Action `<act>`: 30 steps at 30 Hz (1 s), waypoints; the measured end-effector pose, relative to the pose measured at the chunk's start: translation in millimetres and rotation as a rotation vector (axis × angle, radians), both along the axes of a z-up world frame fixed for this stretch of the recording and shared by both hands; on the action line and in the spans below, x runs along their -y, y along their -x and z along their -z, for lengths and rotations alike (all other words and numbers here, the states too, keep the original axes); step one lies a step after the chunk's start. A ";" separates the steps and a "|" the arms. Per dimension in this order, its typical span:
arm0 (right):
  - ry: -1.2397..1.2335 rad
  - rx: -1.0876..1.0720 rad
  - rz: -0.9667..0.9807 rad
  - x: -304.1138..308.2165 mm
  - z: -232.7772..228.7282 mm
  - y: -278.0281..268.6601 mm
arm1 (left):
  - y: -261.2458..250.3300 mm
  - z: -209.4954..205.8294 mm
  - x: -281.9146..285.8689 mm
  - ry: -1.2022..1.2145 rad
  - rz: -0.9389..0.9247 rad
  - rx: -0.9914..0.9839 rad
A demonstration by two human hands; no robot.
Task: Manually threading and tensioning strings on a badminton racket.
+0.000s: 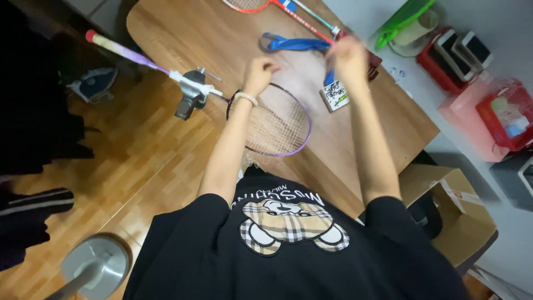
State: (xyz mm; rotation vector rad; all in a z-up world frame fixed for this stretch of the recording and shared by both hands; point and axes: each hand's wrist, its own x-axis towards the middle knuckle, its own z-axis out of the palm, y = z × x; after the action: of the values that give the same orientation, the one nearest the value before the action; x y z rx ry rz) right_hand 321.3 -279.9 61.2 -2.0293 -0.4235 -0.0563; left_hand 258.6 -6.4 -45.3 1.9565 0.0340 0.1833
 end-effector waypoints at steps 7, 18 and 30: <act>-0.030 -0.398 -0.433 -74.4 50.4 76.7 | -17.2 -47.9 -18.7 0.699 -0.122 -0.184; -0.153 -0.714 -0.642 -81.1 27.1 52.8 | 49.6 -108.1 -52.0 1.325 -0.116 0.139; -1.043 0.018 0.009 32.3 -9.8 -63.8 | 55.6 -58.1 -13.1 -0.013 0.069 -0.085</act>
State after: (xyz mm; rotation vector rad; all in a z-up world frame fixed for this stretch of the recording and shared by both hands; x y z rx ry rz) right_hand 385.2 -312.2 71.1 -1.0025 -0.2975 -0.2461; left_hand 203.0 6.7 12.7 1.9743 0.0209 0.0555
